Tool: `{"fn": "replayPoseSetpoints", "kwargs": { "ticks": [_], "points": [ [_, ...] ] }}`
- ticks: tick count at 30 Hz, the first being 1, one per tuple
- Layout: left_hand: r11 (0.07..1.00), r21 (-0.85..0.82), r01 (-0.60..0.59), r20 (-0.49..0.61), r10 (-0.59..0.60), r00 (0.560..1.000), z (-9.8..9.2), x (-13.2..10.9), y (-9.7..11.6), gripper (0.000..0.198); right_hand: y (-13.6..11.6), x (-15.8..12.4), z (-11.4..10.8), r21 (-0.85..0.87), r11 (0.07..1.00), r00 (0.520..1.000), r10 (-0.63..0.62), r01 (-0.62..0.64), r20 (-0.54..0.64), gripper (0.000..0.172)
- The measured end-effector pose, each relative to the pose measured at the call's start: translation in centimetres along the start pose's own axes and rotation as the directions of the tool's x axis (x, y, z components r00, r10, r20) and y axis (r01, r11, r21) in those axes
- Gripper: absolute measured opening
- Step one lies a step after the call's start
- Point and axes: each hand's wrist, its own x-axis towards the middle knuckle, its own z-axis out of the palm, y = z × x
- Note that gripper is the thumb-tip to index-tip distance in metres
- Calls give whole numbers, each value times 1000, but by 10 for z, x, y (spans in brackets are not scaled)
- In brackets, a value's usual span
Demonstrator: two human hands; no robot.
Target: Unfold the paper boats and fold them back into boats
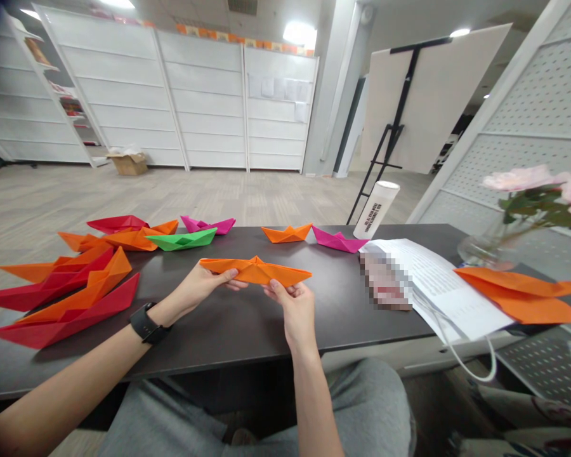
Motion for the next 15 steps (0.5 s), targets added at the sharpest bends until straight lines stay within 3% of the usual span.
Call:
{"fn": "replayPoseSetpoints", "kwargs": {
  "ticks": [2,5,6,8,10,12,13,15],
  "points": [
    [1000,24,-15,-42,16,999,-1,1,1,44,-1,1,-2,-29,999,997,-39,38,-62,37],
    [986,149,-80,-207,110,972,-5,1,0,44,-4,1,-6,-159,977,965,-175,145,-196,34],
    [968,232,-94,-268,157,951,-6,0,-1,41,-4,0,-6,-211,966,963,-189,147,-194,34],
    [885,448,-127,-315,290,904,-5,-3,-4,33,-4,-7,-1,-274,958,991,-111,85,-81,37],
    [732,634,-249,-163,441,883,-1,-8,-6,25,-3,-17,9,-271,962,992,27,7,121,46],
    [569,690,-448,132,509,851,5,-13,-7,25,-1,-25,21,-234,972,957,57,12,283,63],
    [513,675,-530,265,502,823,7,-16,-6,31,1,-27,25,-229,973,949,37,38,312,69],
    [454,642,-618,425,460,779,11,-20,-2,49,2,-26,27,-238,967,953,-11,87,303,68]
  ]
}}
